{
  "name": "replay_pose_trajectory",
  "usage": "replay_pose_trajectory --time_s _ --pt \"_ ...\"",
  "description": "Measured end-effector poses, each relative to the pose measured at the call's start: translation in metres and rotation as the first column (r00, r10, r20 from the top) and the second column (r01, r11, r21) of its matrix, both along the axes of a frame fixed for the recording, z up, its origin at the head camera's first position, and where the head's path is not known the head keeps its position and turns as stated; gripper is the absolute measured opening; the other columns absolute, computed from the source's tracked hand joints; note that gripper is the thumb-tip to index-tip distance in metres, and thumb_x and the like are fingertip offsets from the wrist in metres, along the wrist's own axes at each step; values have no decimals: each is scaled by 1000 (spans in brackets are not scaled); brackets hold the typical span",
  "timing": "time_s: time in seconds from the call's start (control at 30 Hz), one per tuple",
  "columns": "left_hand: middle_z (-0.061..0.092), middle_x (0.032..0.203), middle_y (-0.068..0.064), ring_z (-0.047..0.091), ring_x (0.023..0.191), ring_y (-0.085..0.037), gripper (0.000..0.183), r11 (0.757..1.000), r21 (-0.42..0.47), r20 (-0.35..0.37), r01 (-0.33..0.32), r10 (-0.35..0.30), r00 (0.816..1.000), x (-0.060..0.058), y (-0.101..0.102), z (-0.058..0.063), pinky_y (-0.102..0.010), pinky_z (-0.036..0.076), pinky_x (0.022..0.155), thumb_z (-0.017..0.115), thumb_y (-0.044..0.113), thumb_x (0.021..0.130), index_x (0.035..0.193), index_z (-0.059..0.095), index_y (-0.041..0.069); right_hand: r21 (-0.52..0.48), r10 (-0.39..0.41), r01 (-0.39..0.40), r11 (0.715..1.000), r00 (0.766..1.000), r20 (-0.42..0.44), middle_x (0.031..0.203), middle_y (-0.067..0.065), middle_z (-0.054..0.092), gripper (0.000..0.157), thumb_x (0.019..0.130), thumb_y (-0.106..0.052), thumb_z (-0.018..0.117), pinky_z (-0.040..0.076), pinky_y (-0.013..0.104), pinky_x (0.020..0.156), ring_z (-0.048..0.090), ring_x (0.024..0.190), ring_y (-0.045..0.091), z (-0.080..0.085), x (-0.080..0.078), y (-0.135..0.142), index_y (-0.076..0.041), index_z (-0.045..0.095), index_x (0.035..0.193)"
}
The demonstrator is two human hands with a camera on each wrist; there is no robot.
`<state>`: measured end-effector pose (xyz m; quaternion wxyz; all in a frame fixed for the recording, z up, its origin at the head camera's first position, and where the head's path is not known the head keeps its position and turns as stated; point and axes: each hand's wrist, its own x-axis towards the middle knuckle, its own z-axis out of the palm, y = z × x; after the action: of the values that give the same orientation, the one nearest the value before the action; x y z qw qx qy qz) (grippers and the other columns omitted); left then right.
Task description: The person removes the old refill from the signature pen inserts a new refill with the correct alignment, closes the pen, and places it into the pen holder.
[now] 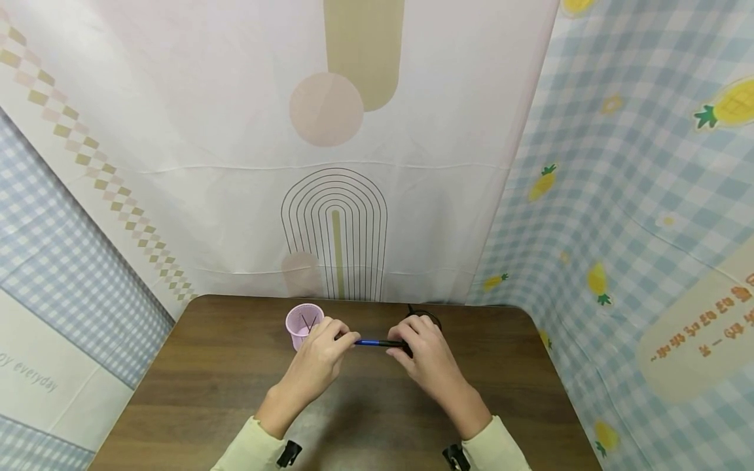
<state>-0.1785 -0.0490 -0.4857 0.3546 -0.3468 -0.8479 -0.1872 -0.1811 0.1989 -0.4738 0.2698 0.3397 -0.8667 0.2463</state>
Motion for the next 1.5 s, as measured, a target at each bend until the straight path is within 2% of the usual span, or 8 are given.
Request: replay_pose_trajectory --time_s 0.27,0.4,0.57,0.87,1.0,1.1,1.23,1.5 --pt "61 90 0 55 84 -18 23 1000 0 -20 1 -1 1000 -1 0 -1 -30 45 71 63 -3 88 100 74 14 6 -6 6 1000 998 65 104 -6 67 37 74 -20 91 51 35 82 58 95 14 3 -1 2 -16 69 103" --pt "61 91 0 55 85 -18 24 1000 -11 -6 -1 1 1000 -1 -1 0 -30 45 71 63 -3 89 101 74 14 3 -13 12 1000 987 159 104 -8 69 29 82 -22 86 51 34 80 60 95 16 7 -1 1 -17 71 107" --pt "60 90 0 54 84 -18 23 1000 -19 -47 0 0 999 -1 0 0 -29 44 70 63 -3 88 101 73 14 10 -18 16 1000 972 233 103 -12 72 17 91 -23 79 50 29 76 60 92 10 9 -1 2 -20 74 106" --pt "60 91 0 54 83 -18 26 999 -33 -45 0 -2 999 0 0 1 -28 43 69 61 -4 89 102 73 14 34 -11 3 999 970 242 91 -16 72 8 94 -21 75 47 25 70 53 80 2 11 -2 3 -23 79 101" --pt "61 90 -1 54 83 -18 27 999 -36 -42 6 -8 999 0 0 1 -29 42 69 54 -3 94 102 73 14 32 -1 -7 999 971 240 90 -16 72 7 93 -18 76 47 25 69 53 79 2 11 -2 3 -23 79 98" --pt "61 90 -1 54 83 -18 26 999 -36 -41 9 -10 999 1 0 1 -29 42 68 55 -4 93 102 73 14 32 3 -10 999 973 232 90 -16 71 6 92 -19 76 48 25 70 53 80 2 10 -2 3 -23 78 97" --pt "60 90 -1 54 83 -18 28 999 -32 -45 5 -6 999 1 1 0 -28 42 68 63 -6 85 101 73 14 27 8 -14 1000 981 191 89 -16 69 8 90 -18 78 48 26 71 53 81 3 8 -2 3 -23 76 96" --pt "61 90 -1 54 84 -18 27 1000 -16 -15 4 -5 1000 1 0 -1 -29 43 68 64 -6 85 101 74 14 -9 30 -29 1000 995 95 91 -13 69 20 81 -10 85 48 28 73 56 85 7 3 -3 0 -20 74 95"
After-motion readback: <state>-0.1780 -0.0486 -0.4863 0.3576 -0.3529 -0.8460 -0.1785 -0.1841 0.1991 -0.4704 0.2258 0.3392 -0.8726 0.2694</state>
